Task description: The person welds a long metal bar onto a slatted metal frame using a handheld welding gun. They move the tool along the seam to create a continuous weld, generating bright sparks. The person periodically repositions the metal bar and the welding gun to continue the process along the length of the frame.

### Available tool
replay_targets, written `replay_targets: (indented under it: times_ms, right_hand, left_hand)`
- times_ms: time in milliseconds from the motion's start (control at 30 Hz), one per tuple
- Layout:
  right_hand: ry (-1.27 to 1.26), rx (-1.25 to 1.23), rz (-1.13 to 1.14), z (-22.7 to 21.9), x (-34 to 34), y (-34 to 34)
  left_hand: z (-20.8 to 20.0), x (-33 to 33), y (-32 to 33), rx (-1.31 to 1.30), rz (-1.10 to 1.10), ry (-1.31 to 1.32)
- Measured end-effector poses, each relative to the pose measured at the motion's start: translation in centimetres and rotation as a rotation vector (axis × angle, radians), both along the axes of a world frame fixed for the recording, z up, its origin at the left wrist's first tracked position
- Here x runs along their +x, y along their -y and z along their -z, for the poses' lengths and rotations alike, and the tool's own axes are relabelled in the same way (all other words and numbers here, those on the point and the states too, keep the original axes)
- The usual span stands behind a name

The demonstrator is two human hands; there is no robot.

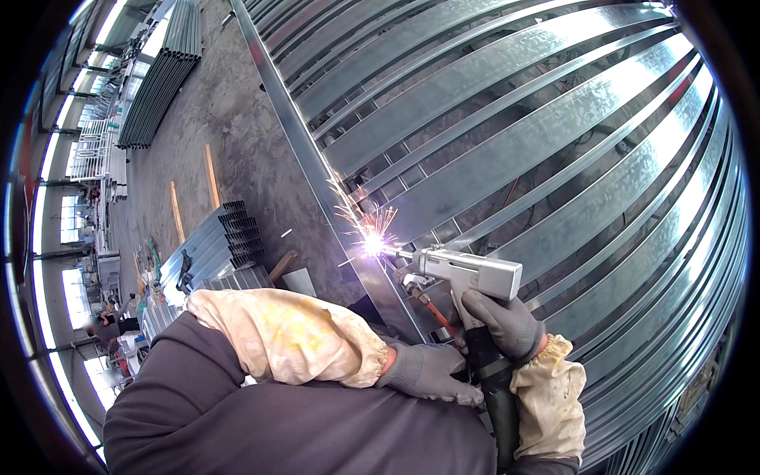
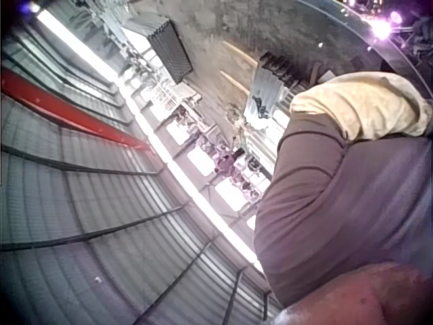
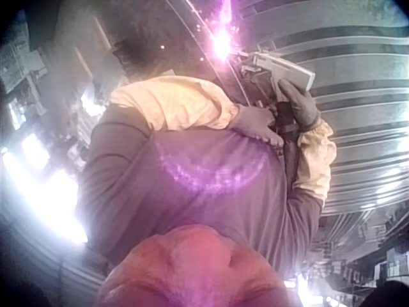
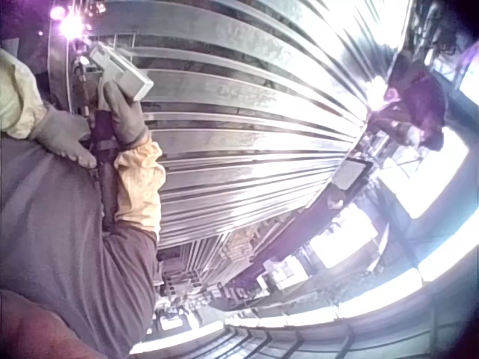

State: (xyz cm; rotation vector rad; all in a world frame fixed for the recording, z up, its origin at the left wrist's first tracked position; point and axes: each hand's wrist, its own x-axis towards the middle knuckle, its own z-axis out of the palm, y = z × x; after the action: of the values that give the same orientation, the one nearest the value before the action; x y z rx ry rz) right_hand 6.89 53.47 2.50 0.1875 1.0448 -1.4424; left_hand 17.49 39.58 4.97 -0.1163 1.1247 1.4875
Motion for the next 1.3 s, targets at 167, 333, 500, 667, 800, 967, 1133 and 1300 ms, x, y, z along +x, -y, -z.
replay_targets:
  times_ms: [167, 333, 500, 667, 800, 967, 1133, 1300]
  right_hand:
    - [0.047, 0.002, 0.002, -0.6, -0.1, -0.1]
    - [0.033, 0.006, -0.003, -0.9, 0.1, -0.1]
    - [0.043, 0.027, -0.014, -1.1, 0.2, -0.3]
    - [0.037, 0.023, -0.001, -1.1, 0.4, -0.6]
    - [-0.001, 0.022, -0.002, -1.0, 0.7, -0.8]
    - [-0.022, 0.008, -0.026, -0.8, 0.9, -1.0]
    - [0.042, 0.035, 0.004, -0.6, 1.0, -1.4]
    - [0.06, 0.049, 0.008, -1.1, 1.1, -1.5]
  left_hand:
    - [-0.2, -0.1, 0.2, 0.015, 0.017, -0.019]
    - [-0.3, -0.1, 0.1, 0.032, 0.02, -0.014]
    - [-0.1, 0.1, -0.1, 0.043, 0.027, -0.006]
    - [-0.5, 0.0, -0.1, 0.033, 0.033, -0.015]
    - [-1.2, -0.5, 0.1, 0.018, 0.066, -0.006]
    - [-1.9, -0.8, 0.5, 0.01, 0.084, -0.021]
    - [-1.8, -0.7, 0.4, 0.013, 0.084, -0.027]
    - [-1.5, -0.6, 0.1, -0.023, 0.139, -0.04]
